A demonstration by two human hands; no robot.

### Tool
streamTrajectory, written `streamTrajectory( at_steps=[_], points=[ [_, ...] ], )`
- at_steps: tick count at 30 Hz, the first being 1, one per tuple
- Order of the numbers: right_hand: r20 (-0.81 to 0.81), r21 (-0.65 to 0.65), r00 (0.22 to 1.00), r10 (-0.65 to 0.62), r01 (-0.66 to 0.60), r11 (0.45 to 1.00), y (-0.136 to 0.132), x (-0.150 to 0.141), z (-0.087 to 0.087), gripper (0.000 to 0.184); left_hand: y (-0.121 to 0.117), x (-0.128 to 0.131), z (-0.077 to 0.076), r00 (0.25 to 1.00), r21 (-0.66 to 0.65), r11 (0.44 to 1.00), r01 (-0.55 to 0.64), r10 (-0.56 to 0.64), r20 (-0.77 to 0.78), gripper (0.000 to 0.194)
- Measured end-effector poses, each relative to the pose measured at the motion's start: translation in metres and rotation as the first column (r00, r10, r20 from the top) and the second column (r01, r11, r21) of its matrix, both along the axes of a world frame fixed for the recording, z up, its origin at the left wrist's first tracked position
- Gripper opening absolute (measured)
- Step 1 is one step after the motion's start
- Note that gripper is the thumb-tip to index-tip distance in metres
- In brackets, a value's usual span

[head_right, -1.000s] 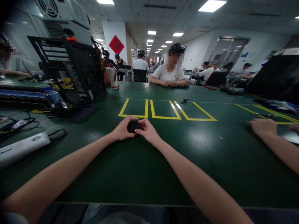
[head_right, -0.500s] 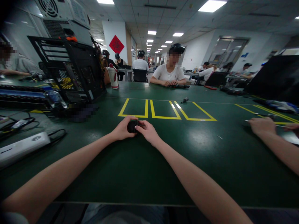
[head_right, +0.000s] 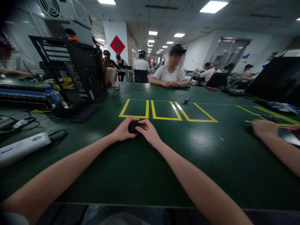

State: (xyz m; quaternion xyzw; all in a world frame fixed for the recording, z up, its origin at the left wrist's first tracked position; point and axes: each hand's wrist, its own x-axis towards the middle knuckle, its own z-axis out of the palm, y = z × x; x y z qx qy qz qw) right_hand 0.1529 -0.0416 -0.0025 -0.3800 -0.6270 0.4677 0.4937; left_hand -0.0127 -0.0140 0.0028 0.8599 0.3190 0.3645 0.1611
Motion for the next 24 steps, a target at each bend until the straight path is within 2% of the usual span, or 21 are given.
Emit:
streamTrajectory(
  at_steps=[7,16,24],
  points=[
    [0.071,-0.067,0.997,0.007,-0.002,0.998,0.0014,0.0022,0.0047,0.032,-0.0024,-0.0001,0.0021,1.000,-0.017,1.000,0.006,-0.006,0.006,0.058],
    [-0.015,-0.025,0.994,0.105,-0.105,0.994,-0.0045,0.0047,0.0076,0.029,-0.0023,-0.0003,0.0030,1.000,-0.028,1.000,-0.006,0.006,-0.001,0.060],
    [-0.009,-0.007,0.999,0.050,-0.050,0.999,0.0009,0.0030,0.0038,0.023,0.0001,0.0002,0.0000,1.000,0.003,1.000,-0.012,0.012,0.008,0.060]
  ],
)
